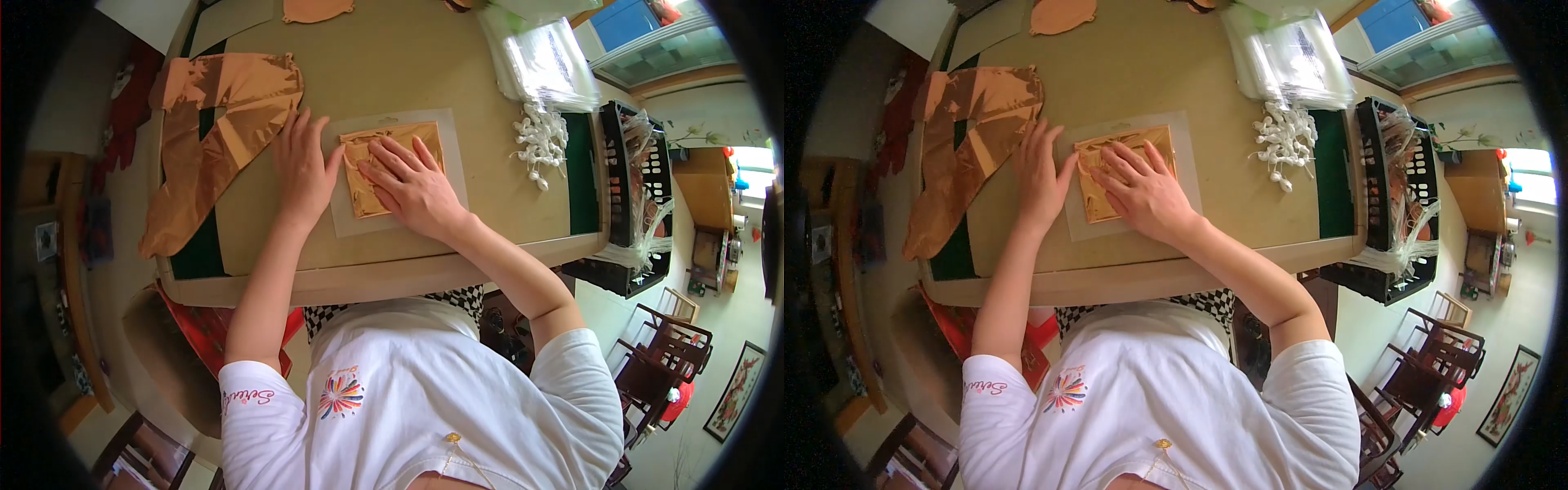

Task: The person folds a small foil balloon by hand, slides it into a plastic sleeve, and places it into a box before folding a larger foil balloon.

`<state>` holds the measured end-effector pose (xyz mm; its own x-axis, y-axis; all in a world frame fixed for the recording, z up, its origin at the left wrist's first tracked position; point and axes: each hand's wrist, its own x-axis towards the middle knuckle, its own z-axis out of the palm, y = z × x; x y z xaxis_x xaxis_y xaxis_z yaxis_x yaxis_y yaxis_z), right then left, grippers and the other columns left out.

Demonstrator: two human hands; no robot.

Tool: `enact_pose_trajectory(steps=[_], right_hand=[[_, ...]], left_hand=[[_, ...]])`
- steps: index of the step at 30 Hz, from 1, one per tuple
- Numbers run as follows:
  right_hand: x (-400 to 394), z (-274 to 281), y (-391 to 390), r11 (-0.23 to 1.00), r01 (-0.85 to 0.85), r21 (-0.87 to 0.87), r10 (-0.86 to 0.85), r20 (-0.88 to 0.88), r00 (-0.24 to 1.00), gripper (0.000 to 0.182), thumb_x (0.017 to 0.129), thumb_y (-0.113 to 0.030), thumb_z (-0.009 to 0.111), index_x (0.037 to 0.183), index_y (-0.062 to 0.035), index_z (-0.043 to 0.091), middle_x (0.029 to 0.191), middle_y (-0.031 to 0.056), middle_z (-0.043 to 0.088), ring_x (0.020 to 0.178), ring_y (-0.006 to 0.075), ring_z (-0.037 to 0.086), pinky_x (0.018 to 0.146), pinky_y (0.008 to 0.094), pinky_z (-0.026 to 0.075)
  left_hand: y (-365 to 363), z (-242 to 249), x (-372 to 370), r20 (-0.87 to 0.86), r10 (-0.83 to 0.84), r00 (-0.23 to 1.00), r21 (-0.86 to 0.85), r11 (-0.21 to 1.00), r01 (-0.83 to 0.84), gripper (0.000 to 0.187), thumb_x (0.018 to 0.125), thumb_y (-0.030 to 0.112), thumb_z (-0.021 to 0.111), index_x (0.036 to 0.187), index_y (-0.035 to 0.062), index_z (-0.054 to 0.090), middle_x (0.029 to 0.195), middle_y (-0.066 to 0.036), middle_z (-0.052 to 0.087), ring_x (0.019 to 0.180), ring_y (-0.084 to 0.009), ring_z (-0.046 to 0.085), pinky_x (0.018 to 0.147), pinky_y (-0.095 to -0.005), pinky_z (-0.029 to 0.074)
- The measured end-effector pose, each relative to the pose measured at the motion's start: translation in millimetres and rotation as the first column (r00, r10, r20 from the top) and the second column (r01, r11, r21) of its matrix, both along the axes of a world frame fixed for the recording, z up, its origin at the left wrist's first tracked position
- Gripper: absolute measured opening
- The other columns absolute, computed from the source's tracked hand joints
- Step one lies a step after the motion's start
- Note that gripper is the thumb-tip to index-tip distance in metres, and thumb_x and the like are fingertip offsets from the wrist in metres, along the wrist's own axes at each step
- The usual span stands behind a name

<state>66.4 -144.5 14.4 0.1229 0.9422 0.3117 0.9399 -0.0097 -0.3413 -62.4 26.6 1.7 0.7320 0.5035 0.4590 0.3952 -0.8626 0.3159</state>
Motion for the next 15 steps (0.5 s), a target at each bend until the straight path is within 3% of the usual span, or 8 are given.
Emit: enact_pose_trajectory(steps=[5,8,9,12,15], right_hand=[[0.7,0.0,0.4,1.000,-0.007,-0.010,0.007,0.020,1.000,0.038,0.093,-0.023,0.059,0.130,-0.0134,0.058,0.142,0.0103,0.049,0.137,0.0268,0.039,0.114,0.0528,0.028],[0.8,0.3,-0.1,1.000,-0.011,-0.011,0.011,0.016,1.000,0.039,0.092,-0.023,0.059,0.128,-0.0100,0.057,0.142,0.0107,0.048,0.137,0.0273,0.040,0.114,0.0528,0.028],[1.7,1.2,0.5,1.000,-0.012,-0.008,0.012,0.012,1.000,0.039,0.091,-0.022,0.059,0.128,-0.0085,0.056,0.142,0.0109,0.048,0.137,0.0275,0.040,0.114,0.0528,0.028],[5.5,1.9,-1.8,0.999,-0.034,-0.028,0.033,-0.036,0.999,0.040,0.091,-0.022,0.060,0.127,-0.0043,0.055,0.143,0.0119,0.048,0.137,0.0285,0.039,0.114,0.0530,0.028],[15.6,-3.2,-3.1,0.997,0.058,0.059,-0.039,-0.282,0.958,0.044,0.091,-0.022,0.059,0.130,-0.0029,0.053,0.144,0.0126,0.046,0.138,0.0293,0.037,0.114,0.0532,0.028]], left_hand=[[-14.0,32.4,16.3,0.015,-0.001,1.000,-0.007,1.000,0.001,0.040,0.092,0.011,0.061,0.129,0.0025,0.049,0.140,-0.019,0.046,0.135,-0.0347,0.039,0.110,-0.0515,0.033],[-44.1,13.1,11.4,-0.091,-0.147,0.985,-0.131,0.982,0.135,0.037,0.095,0.012,0.055,0.131,0.0013,0.050,0.141,-0.018,0.048,0.135,-0.0312,0.041,0.112,-0.0521,0.031],[-49.7,7.7,9.3,-0.127,-0.158,0.979,-0.194,0.972,0.131,0.040,0.098,0.016,0.050,0.135,0.0019,0.050,0.144,-0.016,0.047,0.137,-0.0287,0.040,0.114,-0.0529,0.028],[-51.5,-0.3,4.5,-0.144,-0.153,0.978,-0.135,0.982,0.133,0.047,0.099,0.025,0.049,0.141,0.0031,0.046,0.149,-0.015,0.042,0.141,-0.0295,0.036,0.115,-0.0544,0.025],[-54.9,1.8,2.9,-0.234,-0.151,0.960,-0.113,0.985,0.128,0.058,0.097,0.027,0.053,0.148,0.0061,0.035,0.154,-0.014,0.034,0.143,-0.0307,0.031,0.116,-0.0558,0.021]])
